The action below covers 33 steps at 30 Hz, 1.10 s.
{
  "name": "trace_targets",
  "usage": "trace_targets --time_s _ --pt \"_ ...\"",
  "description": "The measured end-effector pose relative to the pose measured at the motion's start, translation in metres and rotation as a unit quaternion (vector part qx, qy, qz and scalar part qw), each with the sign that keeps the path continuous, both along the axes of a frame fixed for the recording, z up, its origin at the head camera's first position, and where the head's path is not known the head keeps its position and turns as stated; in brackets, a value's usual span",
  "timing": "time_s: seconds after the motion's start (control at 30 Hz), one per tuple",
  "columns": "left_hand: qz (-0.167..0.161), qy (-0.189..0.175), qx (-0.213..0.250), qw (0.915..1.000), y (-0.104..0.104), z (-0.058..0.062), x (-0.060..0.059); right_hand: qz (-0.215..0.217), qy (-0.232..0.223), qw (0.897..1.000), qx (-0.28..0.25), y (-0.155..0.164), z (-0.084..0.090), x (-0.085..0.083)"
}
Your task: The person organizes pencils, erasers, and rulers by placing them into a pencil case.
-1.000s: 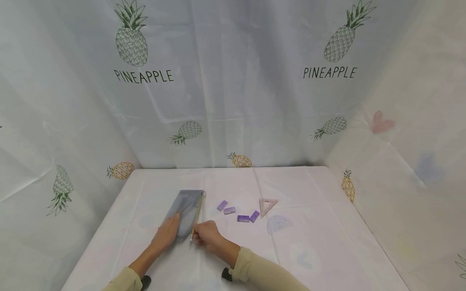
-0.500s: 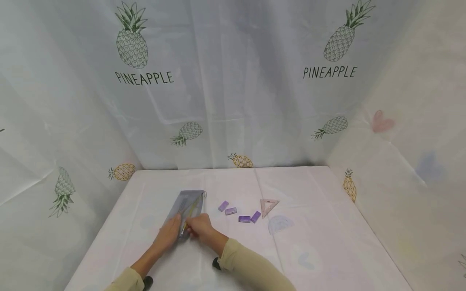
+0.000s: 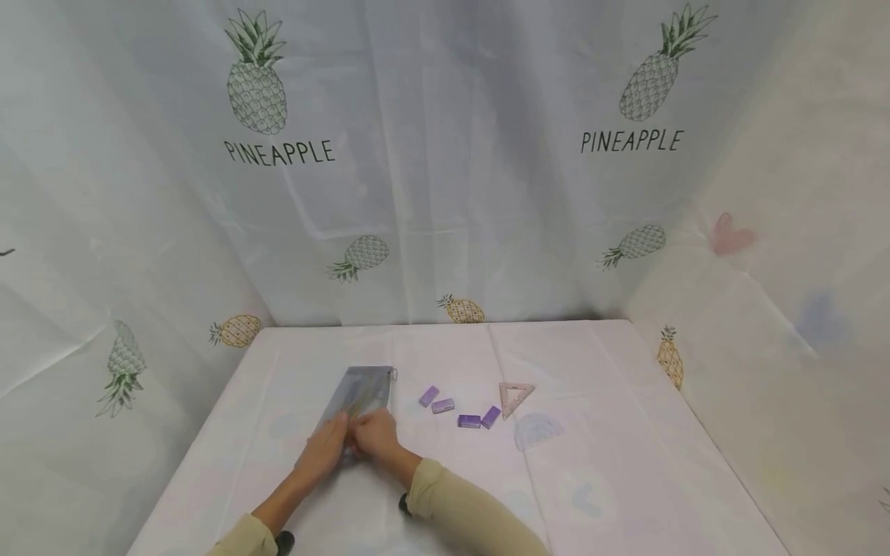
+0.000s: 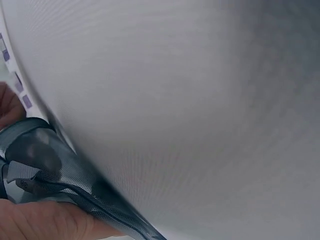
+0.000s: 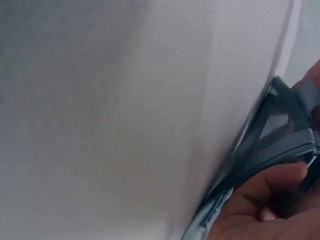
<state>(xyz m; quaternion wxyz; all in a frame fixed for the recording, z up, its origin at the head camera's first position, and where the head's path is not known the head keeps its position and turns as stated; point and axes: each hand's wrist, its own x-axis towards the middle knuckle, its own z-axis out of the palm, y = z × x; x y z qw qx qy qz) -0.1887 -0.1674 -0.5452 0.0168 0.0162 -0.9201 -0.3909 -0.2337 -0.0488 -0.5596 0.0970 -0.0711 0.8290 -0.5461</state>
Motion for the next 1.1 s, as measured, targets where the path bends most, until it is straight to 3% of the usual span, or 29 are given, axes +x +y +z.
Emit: trace_targets --time_s 0.13,0.27,0.33,0.5,0.67,0.7,0.77,0.9,1.0,1.1 --pt "-0.002 -0.003 0.003 1.0 0.002 -0.002 -0.001 0.034 0.092 0.992 0.078 0.006 0.006 0.002" --pt "0.001 -0.01 0.002 1.0 0.002 -0.003 -0.003 0.033 0.088 0.995 0.044 0.018 0.018 0.001" --pt "0.003 -0.013 -0.003 0.9999 0.002 -0.003 -0.003 0.038 0.108 0.993 0.031 0.026 0.021 -0.001" --pt "0.002 -0.014 -0.017 0.9998 0.003 -0.005 -0.004 0.074 0.203 0.975 0.041 0.046 0.027 -0.003" --pt "-0.001 -0.013 -0.017 0.9998 0.003 -0.006 -0.005 0.113 0.245 0.96 0.081 0.066 0.033 0.005" --pt "-0.003 -0.011 -0.018 0.9998 0.002 -0.006 -0.005 0.128 0.26 0.951 0.11 0.07 0.033 0.007" --pt "-0.005 -0.013 -0.013 0.9998 0.002 -0.006 -0.006 0.16 0.297 0.924 0.181 0.079 0.034 0.011" --pt "-0.006 -0.014 -0.012 0.9998 0.001 -0.005 -0.005 0.204 0.362 0.849 0.326 0.094 0.033 0.019" --pt "-0.004 -0.02 -0.013 0.9997 0.001 -0.004 -0.004 0.22 0.387 0.806 0.391 0.104 0.029 0.024" --pt "-0.003 -0.025 -0.012 0.9996 0.001 -0.003 -0.003 0.228 0.399 0.784 0.418 0.113 0.022 0.026"
